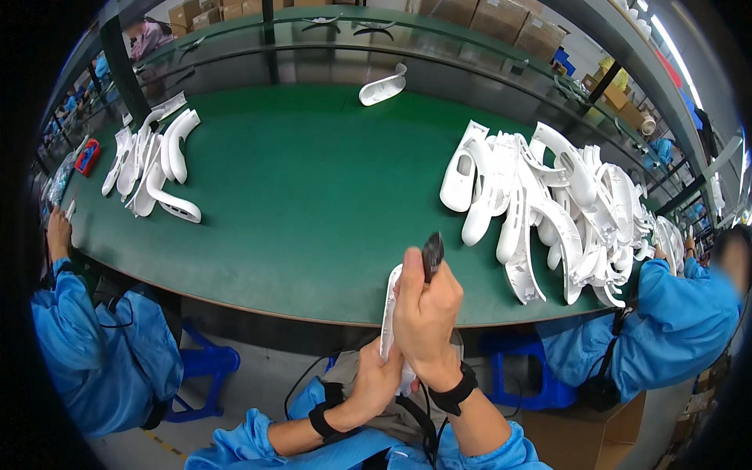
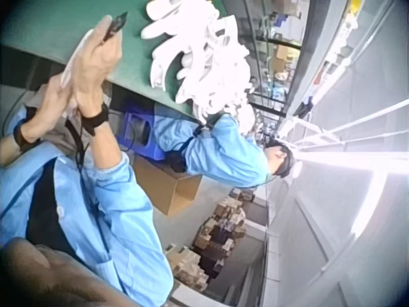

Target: The recorder uses a scraping tool to clean and assemble white plastic components on a production line.

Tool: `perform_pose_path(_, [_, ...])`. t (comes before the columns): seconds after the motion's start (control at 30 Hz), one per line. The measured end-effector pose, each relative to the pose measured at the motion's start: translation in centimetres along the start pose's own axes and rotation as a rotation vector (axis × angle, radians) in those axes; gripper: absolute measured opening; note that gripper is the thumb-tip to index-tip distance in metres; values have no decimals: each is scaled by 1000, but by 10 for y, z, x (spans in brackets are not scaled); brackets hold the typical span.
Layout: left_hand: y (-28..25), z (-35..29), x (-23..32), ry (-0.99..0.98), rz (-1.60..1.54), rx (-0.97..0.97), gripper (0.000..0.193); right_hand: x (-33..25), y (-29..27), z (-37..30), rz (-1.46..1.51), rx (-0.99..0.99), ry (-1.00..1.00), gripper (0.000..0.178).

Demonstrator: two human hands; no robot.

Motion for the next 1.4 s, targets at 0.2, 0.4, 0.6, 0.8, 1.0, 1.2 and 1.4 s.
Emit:
perform_pose_path(0.2, [3,1,3,-22,3,9,33,9,19,28,-115,-45,28,38])
perform_pose_path(0.4, [10,-2,-3,-110,-142,-11,29,10,17,28,-48,-113,40,39])
perform_pose_path(0.6, [4,-1,-5,-113,-97,12,20,-13,2,4,24,-112,-32,42])
perform_pose_path(0.8, [5,0,-6,-101,-99,7,20,0,1,4,-58,-90,-104,41])
perform_pose_path(1.0, [2,-2,2,-51,34,19,24,-4,5,9,13,-150,-42,39])
perform_pose_path(1.2, [6,0,7,51,23,58,29,-24,24,11,-277,-129,-325,37])
perform_pose_path(1.4, [4,-2,-3,-89,-30,91,25,-2,-18,11,109,11,33,38])
Point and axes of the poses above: each hand's wrist, its own z-axis towards the middle knuckle, its own y-axis out of the palm, x = y × z, the point moved 8 cm from there along z, towards the middle knuckle, and after that the axes turned 1 degree about y, right-handed, at the moved point
